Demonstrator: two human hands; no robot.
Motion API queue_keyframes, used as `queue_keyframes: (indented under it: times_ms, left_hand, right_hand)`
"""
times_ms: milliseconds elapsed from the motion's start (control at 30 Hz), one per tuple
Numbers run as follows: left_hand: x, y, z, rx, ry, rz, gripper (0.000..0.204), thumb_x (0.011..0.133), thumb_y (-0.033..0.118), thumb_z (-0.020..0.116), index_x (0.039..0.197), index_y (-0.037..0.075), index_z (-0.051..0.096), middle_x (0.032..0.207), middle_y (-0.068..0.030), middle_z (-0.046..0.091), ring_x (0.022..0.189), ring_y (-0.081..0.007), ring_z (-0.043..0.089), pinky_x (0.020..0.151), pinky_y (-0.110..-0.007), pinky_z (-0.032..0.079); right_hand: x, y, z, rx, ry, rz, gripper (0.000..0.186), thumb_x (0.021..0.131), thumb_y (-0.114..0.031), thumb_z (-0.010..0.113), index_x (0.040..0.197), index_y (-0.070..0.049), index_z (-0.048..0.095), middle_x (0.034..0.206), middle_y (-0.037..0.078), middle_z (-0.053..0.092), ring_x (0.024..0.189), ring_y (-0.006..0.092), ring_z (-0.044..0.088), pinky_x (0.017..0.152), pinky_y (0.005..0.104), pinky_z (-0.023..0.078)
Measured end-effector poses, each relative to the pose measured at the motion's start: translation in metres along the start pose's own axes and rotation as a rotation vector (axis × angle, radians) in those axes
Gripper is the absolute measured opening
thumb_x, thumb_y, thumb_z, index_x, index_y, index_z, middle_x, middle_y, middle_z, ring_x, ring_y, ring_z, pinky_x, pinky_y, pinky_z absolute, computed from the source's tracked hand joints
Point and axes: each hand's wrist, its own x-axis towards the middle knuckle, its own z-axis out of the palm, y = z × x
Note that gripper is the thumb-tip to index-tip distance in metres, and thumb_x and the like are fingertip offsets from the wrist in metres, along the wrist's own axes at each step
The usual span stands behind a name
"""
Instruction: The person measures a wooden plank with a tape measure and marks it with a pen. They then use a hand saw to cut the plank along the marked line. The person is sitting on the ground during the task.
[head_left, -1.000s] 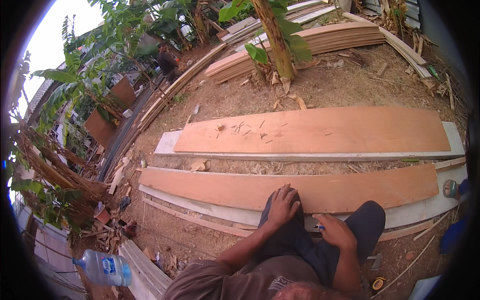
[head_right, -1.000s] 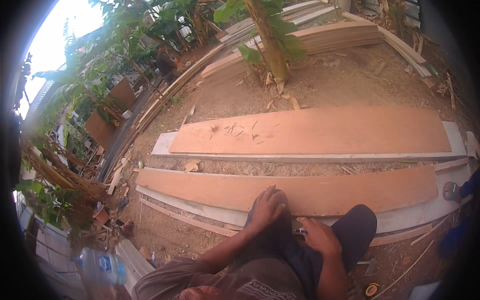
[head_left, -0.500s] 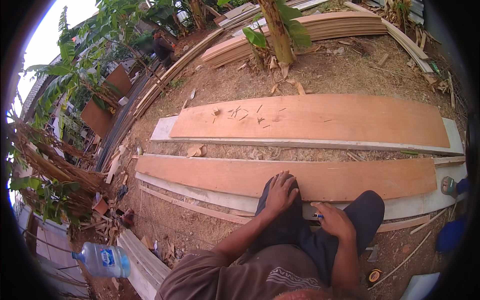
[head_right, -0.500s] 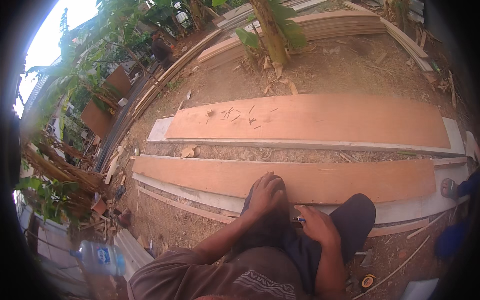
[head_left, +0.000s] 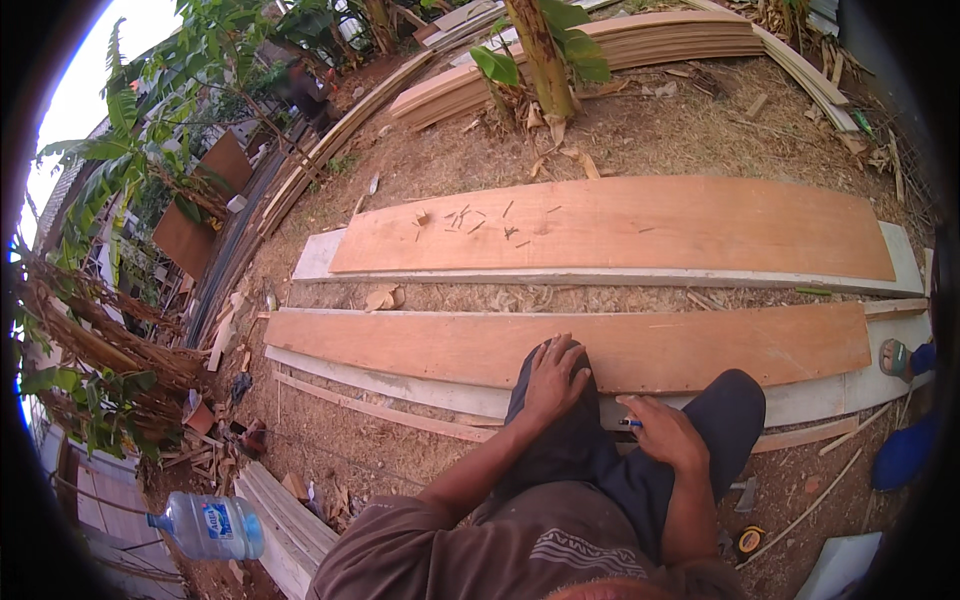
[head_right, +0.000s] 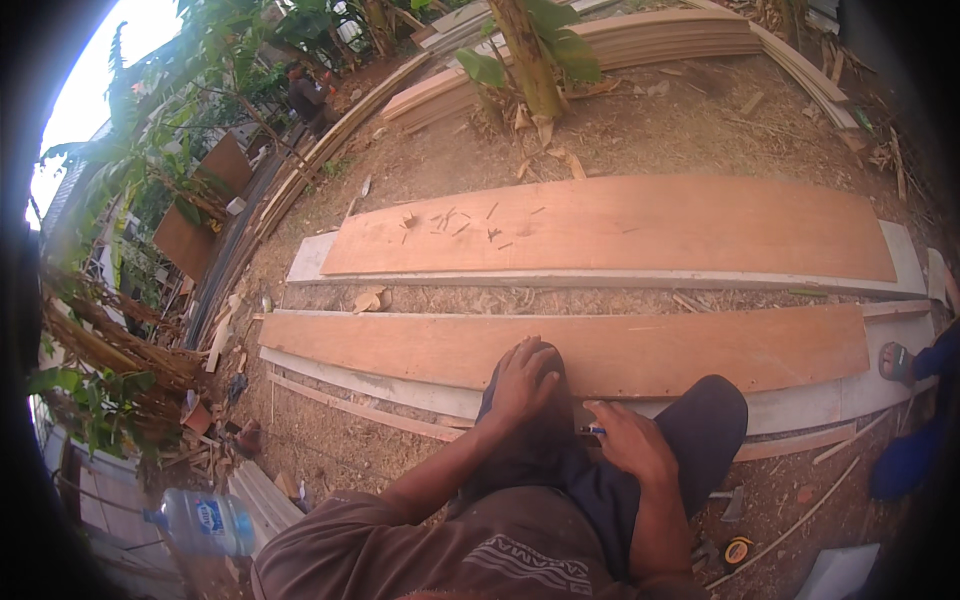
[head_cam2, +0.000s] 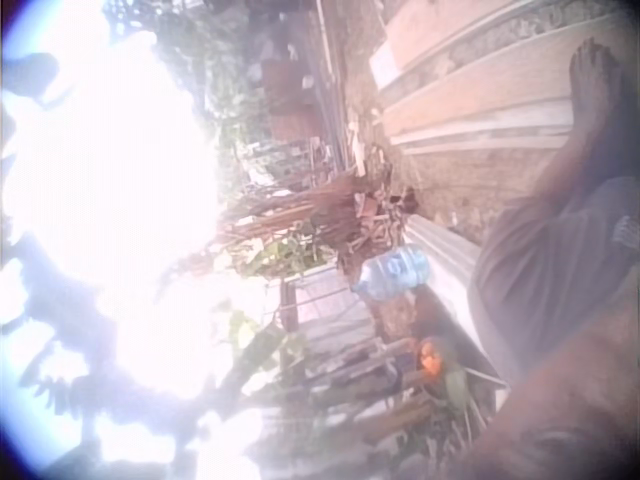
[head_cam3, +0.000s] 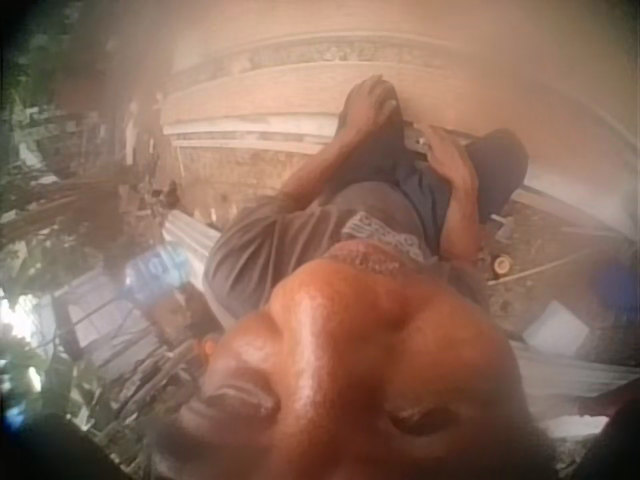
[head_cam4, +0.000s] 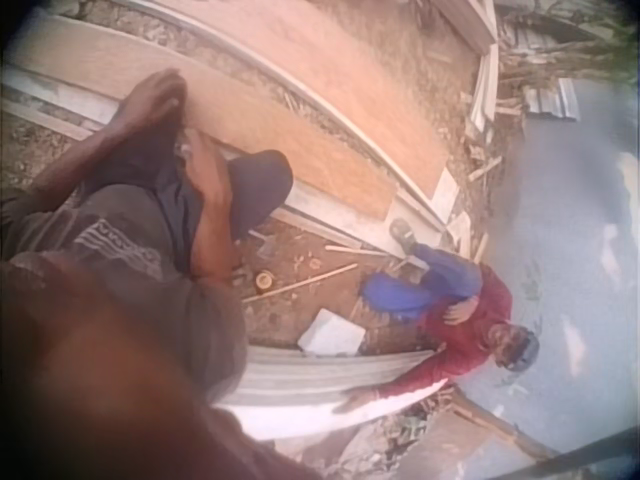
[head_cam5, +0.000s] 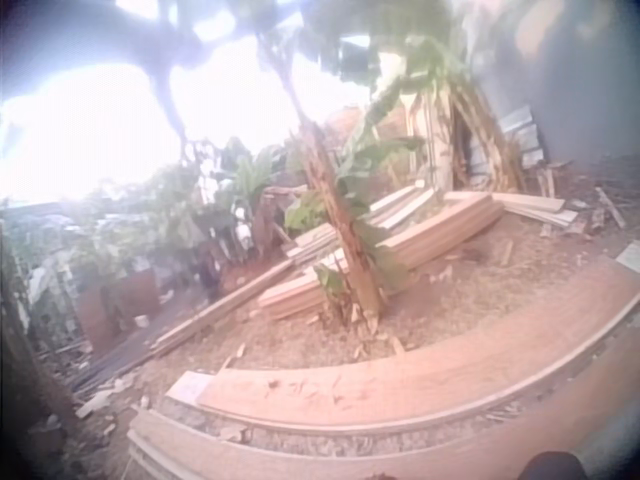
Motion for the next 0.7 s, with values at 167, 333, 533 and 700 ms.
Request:
queue_keyframes:
  times_ms: [167,333,533,700]
  left_hand:
    - [-0.0017,0.0018,-0.0011,-0.03,0.042,0.021,0.047,0.094,0.03,0.064,0.135,0.006,0.058,0.151,-0.0214,0.045,0.146,-0.0378,0.037,0.121,-0.052,0.026]
    - [-0.0057,0.0021,-0.0001,-0.036,0.119,0.071,0.047,0.093,0.029,0.065,0.133,0.006,0.059,0.149,-0.0222,0.048,0.144,-0.0384,0.04,0.12,-0.052,0.027]
    - [0.0011,0.0016,-0.0021,-0.014,0.043,0.047,0.047,0.094,0.03,0.064,0.135,0.008,0.058,0.151,-0.0206,0.047,0.146,-0.036,0.038,0.12,-0.052,0.027]
    - [-0.0043,-0.0018,0.0024,-0.027,0.093,0.048,0.047,0.094,0.03,0.064,0.135,0.007,0.058,0.15,-0.0207,0.047,0.145,-0.0363,0.038,0.12,-0.051,0.027]
  right_hand:
    - [-0.0033,-0.0007,0.0002,-0.004,0.058,-0.043,0.04,0.094,-0.009,0.059,0.134,-0.008,0.057,0.124,0.019,0.065,0.115,0.0389,0.061,0.094,0.049,0.05]
    - [-0.0036,-0.0023,-0.0012,0.059,0.017,-0.004,0.042,0.093,-0.009,0.059,0.135,-0.008,0.056,0.121,0.02,0.065,0.113,0.0401,0.061,0.092,0.05,0.05]
    - [0.0027,0.0005,-0.0001,-0.023,-0.035,0.032,0.041,0.093,-0.009,0.058,0.135,-0.01,0.056,0.127,0.019,0.064,0.116,0.0387,0.06,0.094,0.0489,0.05]
    - [0.0055,0.0066,0.0042,-0.004,0.01,-0.017,0.04,0.094,-0.009,0.057,0.134,-0.009,0.057,0.129,0.019,0.063,0.117,0.0387,0.06,0.095,0.0487,0.05]
